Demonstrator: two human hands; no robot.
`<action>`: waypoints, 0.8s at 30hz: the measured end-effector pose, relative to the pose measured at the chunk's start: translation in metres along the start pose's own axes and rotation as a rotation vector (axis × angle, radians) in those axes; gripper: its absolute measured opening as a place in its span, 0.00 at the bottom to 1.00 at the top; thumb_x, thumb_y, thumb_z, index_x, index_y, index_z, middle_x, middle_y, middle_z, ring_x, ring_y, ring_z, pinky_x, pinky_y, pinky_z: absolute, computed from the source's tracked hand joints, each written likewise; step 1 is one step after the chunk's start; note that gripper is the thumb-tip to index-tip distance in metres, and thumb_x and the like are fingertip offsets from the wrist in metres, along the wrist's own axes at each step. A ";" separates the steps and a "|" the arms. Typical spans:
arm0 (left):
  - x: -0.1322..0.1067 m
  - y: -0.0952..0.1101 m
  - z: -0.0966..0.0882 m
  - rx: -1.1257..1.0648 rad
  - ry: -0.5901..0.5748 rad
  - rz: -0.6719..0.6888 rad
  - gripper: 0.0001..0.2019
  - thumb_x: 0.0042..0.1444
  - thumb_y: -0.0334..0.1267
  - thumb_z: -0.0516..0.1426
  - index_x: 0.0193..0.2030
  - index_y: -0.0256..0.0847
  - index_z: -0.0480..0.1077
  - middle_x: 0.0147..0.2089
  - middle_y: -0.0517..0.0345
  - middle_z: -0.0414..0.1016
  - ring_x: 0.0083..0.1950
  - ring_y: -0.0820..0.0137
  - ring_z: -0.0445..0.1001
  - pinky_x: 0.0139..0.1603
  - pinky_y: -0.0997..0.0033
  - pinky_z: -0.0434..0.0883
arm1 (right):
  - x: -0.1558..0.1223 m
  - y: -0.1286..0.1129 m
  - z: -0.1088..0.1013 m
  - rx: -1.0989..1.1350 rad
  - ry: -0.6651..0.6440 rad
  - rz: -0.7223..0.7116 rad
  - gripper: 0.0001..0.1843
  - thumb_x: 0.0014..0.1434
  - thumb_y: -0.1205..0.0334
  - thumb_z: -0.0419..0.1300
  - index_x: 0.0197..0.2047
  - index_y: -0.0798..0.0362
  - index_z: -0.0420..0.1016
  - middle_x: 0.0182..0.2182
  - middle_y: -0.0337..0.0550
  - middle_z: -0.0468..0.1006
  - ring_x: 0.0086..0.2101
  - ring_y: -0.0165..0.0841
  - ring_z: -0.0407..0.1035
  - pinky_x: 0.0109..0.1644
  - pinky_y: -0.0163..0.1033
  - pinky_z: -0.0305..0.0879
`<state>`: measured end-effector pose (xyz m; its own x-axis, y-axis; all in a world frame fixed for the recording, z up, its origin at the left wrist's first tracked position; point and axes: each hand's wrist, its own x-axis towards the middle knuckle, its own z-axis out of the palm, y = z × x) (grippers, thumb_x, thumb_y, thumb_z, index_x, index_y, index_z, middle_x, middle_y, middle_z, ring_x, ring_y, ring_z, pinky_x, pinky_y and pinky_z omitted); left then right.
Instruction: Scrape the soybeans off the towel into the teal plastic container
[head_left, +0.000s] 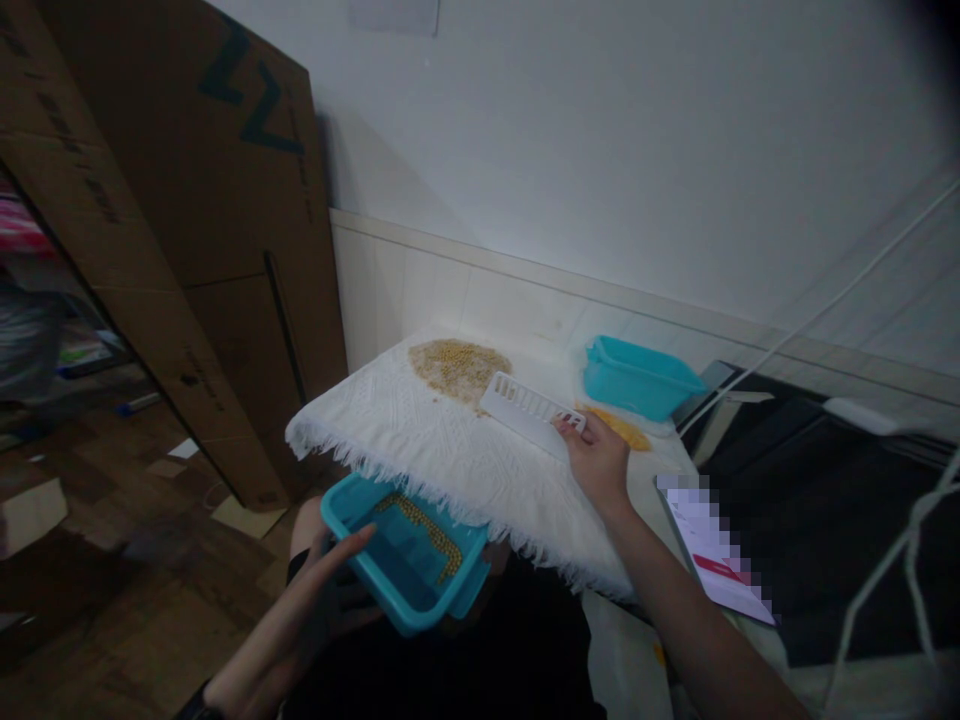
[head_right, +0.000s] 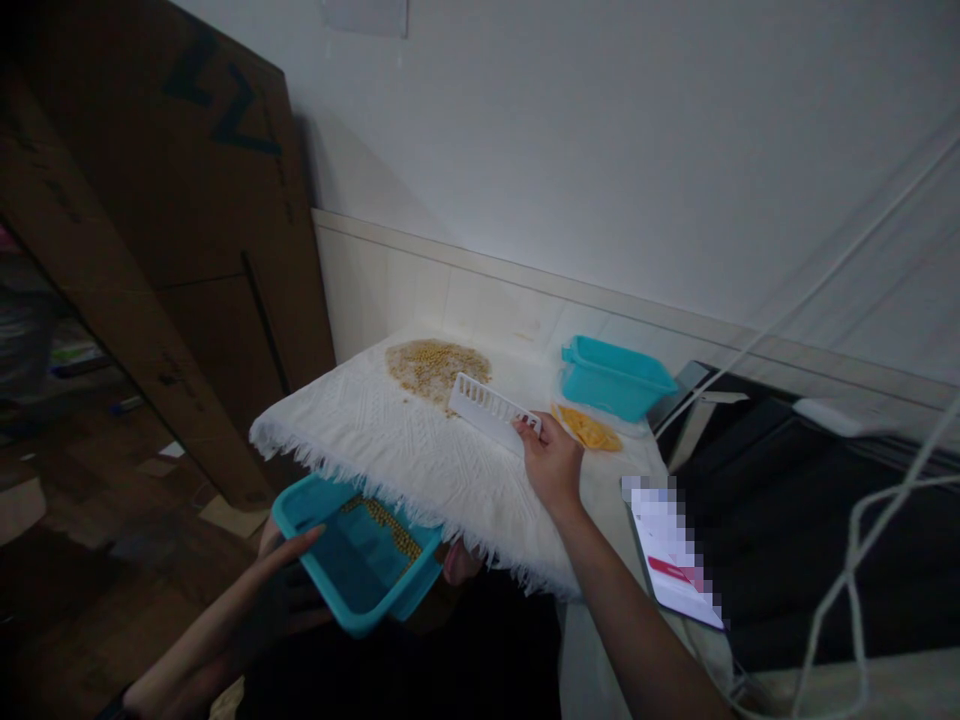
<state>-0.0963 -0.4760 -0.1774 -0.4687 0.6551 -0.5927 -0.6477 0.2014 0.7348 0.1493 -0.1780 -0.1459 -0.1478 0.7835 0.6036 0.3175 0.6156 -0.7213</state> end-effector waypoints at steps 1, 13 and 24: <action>0.001 0.000 0.002 0.023 0.033 -0.015 0.59 0.44 0.40 0.82 0.81 0.54 0.61 0.55 0.39 0.91 0.56 0.33 0.91 0.57 0.36 0.87 | 0.000 0.000 0.000 0.006 -0.004 0.003 0.22 0.62 0.38 0.68 0.39 0.49 0.86 0.31 0.44 0.89 0.32 0.44 0.83 0.37 0.44 0.75; -0.002 0.007 0.001 0.088 0.045 0.054 0.39 0.46 0.45 0.81 0.66 0.46 0.79 0.50 0.37 0.92 0.58 0.33 0.89 0.56 0.42 0.86 | 0.001 -0.002 -0.003 -0.012 0.029 0.003 0.22 0.62 0.38 0.68 0.39 0.49 0.86 0.31 0.44 0.89 0.32 0.44 0.83 0.37 0.43 0.75; -0.003 0.004 0.007 0.069 0.059 0.027 0.55 0.42 0.45 0.83 0.77 0.53 0.69 0.58 0.38 0.91 0.60 0.33 0.89 0.57 0.37 0.86 | 0.002 -0.004 -0.005 -0.023 0.023 -0.013 0.20 0.62 0.39 0.68 0.36 0.48 0.85 0.28 0.42 0.87 0.30 0.43 0.81 0.35 0.43 0.74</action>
<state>-0.0931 -0.4720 -0.1697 -0.5212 0.6171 -0.5895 -0.5926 0.2354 0.7703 0.1522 -0.1799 -0.1400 -0.1301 0.7733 0.6205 0.3371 0.6231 -0.7058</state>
